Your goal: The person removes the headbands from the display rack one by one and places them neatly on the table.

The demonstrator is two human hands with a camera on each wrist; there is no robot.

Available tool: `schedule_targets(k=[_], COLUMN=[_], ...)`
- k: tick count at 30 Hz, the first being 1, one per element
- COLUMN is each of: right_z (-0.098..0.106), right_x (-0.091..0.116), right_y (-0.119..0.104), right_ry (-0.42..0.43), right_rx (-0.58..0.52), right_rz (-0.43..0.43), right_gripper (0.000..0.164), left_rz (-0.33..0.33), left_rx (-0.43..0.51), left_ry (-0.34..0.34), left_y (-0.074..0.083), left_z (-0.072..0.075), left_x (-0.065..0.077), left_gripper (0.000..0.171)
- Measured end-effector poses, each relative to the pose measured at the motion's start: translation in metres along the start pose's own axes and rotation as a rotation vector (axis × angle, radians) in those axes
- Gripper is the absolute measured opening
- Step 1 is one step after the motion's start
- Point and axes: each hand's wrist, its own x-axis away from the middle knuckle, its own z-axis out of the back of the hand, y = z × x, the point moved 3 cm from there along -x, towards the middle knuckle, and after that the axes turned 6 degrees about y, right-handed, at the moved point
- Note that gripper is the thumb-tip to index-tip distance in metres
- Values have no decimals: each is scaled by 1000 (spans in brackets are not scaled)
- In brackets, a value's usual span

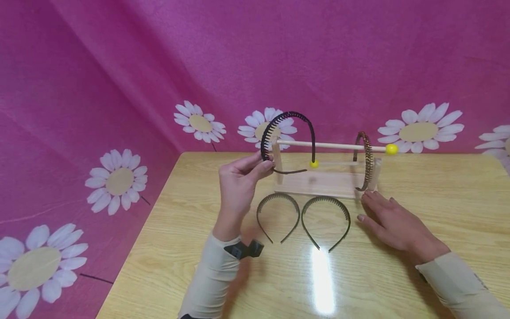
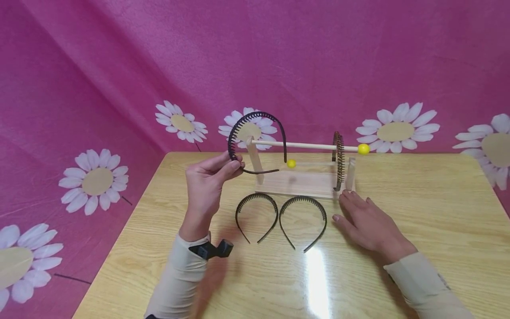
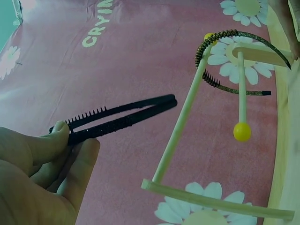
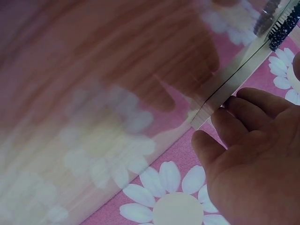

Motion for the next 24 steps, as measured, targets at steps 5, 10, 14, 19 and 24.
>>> schedule_targets(k=[5,10,14,19,24], right_z=[0,1,1,1,0], right_x=[0,0,1,1,0], right_y=[0,-1,-1,-1,-1], right_ry=[7,6,1,1,6], right_rx=[4,3,-3,-1,-3], right_rz=[6,9,6,-1,10], right_gripper=[68,68,68,69,68], left_rz=[45,83,100,110,188], left_rx=[5,8,4,-21,-42], left_ry=[8,4,6,-5,17], left_y=[-1,-3,-5,-7,-14], left_z=[10,19,26,34,44], left_x=[0,1,1,1,1], left_gripper=[31,32,29,27,27])
